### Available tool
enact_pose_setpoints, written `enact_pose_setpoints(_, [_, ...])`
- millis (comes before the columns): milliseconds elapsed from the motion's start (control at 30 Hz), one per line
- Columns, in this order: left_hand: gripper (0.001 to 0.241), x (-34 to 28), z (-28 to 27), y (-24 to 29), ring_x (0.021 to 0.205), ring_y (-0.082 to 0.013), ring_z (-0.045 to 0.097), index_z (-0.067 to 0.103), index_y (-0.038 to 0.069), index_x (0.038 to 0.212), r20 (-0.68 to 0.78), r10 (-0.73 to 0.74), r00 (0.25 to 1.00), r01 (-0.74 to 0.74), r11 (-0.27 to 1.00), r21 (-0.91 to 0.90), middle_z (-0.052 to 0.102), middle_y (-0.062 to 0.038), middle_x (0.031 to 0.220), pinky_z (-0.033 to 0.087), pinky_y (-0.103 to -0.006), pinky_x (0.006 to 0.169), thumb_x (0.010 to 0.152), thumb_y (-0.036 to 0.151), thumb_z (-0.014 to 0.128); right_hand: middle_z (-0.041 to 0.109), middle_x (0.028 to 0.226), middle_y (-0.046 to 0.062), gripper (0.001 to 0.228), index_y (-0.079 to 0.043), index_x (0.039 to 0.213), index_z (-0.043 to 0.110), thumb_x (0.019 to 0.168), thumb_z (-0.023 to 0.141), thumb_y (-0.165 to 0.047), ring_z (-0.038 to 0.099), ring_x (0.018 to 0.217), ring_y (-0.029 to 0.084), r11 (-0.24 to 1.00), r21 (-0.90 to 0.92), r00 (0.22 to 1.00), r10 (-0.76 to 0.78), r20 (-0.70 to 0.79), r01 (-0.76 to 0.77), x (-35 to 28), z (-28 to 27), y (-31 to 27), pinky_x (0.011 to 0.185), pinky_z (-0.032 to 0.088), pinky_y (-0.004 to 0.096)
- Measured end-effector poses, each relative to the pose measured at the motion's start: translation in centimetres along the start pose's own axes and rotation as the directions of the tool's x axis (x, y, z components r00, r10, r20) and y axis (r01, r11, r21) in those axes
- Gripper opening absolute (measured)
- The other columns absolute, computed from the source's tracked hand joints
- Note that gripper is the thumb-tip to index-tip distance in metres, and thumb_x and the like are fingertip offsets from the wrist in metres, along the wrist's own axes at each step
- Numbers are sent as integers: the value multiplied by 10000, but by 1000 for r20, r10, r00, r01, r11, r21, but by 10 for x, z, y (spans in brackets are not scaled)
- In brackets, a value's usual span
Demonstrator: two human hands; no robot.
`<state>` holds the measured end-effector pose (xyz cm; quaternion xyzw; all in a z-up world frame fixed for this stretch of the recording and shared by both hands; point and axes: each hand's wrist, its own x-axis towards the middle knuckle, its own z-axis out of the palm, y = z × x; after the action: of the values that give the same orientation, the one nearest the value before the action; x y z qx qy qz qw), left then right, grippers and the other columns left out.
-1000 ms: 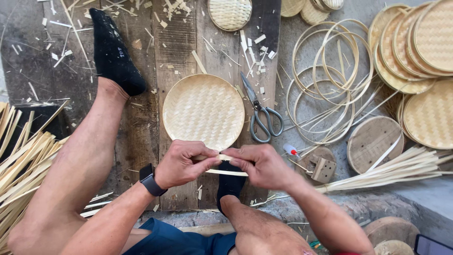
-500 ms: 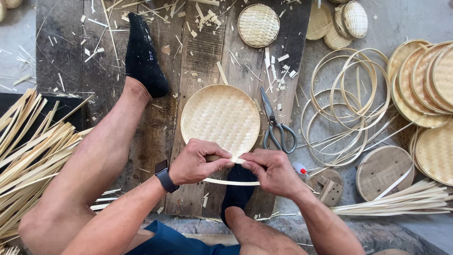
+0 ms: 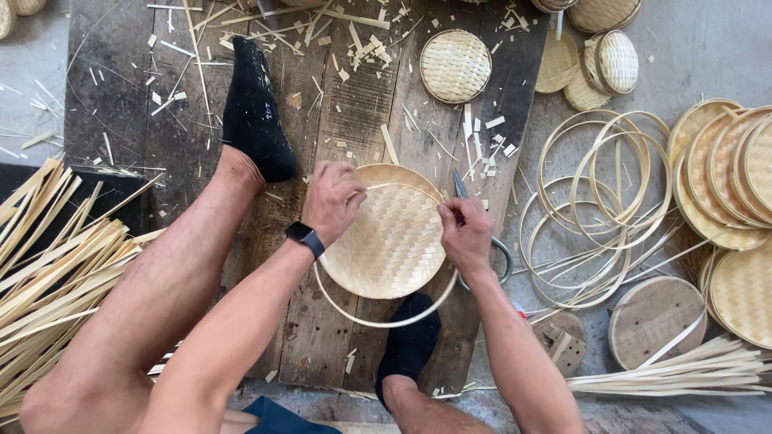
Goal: The person fits a bamboo ring around the edge of a woven tray, applying glue from a small bottle and securing the components by hand and with scissors.
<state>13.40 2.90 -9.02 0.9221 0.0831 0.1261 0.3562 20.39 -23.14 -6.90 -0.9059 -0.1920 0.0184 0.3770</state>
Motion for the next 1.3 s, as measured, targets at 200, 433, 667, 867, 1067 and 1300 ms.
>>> enact_pose_setpoints(200, [212, 5, 25, -34, 1037, -287, 614, 758, 46, 997, -34, -102, 994, 96, 986, -139, 703, -101, 1056, 505, -391, 917, 786, 29, 780, 635, 834, 85, 98, -51, 935, 709, 913, 777, -118, 642, 676, 216, 997, 36, 998, 61, 22, -62, 9, 37, 17, 611, 509, 349])
enact_pose_setpoints(433, [91, 6, 40, -49, 872, -212, 640, 781, 81, 921, -2, -222, 975, 217, 955, -202, 712, -57, 881, 526, -346, 810, 841, 40, 768, 594, 911, 131, 260, 5, 1060, 680, 824, 759, -70, 609, 752, 227, 997, -44, 989, 69, 133, -64, 25, 31, 17, 648, 522, 342])
enact_pose_setpoints(667, [37, 23, 49, -43, 836, -225, 623, 754, 79, 840, 125, -91, 988, 107, 986, -131, 672, -49, 810, 516, -367, 774, 863, 51, 761, 619, 1206, 44, 123, -71, 1074, 708, 1039, 644, -170, 640, 844, 141, 939, 289, 958, 106, 268, -185, 40, 12, -1, 796, 543, 284])
enact_pose_setpoints(867, [63, 32, 57, -39, 861, -243, 643, 733, 76, 838, 143, 12, 990, 13, 985, -171, 679, -50, 842, 541, -375, 771, 830, 14, 741, 651, 1159, 129, 413, -62, 1256, 723, 849, 795, -49, 699, 922, 168, 987, 154, 968, 0, 252, -40, 65, 18, -14, 874, 570, 323])
enact_pose_setpoints(1067, [87, 36, 56, -40, 866, -276, 636, 723, 69, 847, 112, 42, 993, -21, 982, -187, 664, -68, 840, 534, -396, 757, 810, -7, 742, 745, 998, 86, 249, -69, 1052, 767, 818, 840, -23, 756, 925, 148, 935, 331, 975, 58, 217, -129, 77, 51, -16, 824, 627, 249])
enact_pose_setpoints(1300, [68, 36, 57, -39, 860, -275, 627, 732, 70, 871, 147, 24, 989, 2, 986, -168, 652, -74, 845, 529, -400, 748, 833, 16, 749, 718, 1095, 147, 416, 13, 1153, 711, 770, 846, -79, 692, 1047, 265, 969, 245, 997, 17, 73, -34, 58, 55, -21, 921, 553, 346])
